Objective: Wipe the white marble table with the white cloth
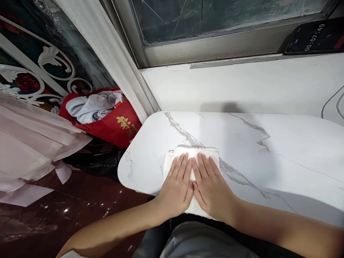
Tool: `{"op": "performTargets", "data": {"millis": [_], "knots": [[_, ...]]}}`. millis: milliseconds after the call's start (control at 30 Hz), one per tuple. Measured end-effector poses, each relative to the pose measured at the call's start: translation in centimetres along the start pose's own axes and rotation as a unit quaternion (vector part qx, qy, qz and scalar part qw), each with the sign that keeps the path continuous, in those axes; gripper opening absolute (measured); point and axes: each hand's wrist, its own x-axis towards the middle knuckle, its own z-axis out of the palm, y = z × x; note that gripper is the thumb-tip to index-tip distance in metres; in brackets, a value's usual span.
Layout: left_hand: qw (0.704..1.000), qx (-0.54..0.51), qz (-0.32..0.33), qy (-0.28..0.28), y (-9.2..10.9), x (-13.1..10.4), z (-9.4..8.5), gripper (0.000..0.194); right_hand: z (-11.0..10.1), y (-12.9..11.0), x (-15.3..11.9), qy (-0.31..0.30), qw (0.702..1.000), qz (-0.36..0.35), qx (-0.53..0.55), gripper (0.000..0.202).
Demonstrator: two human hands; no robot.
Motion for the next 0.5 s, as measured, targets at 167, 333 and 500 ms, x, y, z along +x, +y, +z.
{"op": "performTargets", "data": {"millis": [167,333,500], "knots": [[1.0,0.016,-0.011,0.003,-2.6,4.0,1.2,0.055,1.5,3.5,3.4,-0.042,0.998,0.03,0.026,0.058],[0.998,0.045,-0.037,0.003,-7.7,13.5,2.8,0.055,4.4,10.5,11.4,-0.062,0.988,0.127,0.06,0.055],[0.997,0.043,-0.06,-0.005,-9.4,22.4,3.7,0.054,5.6,16.9,16.0,-0.062,0.973,0.21,0.07,0.054]]}}
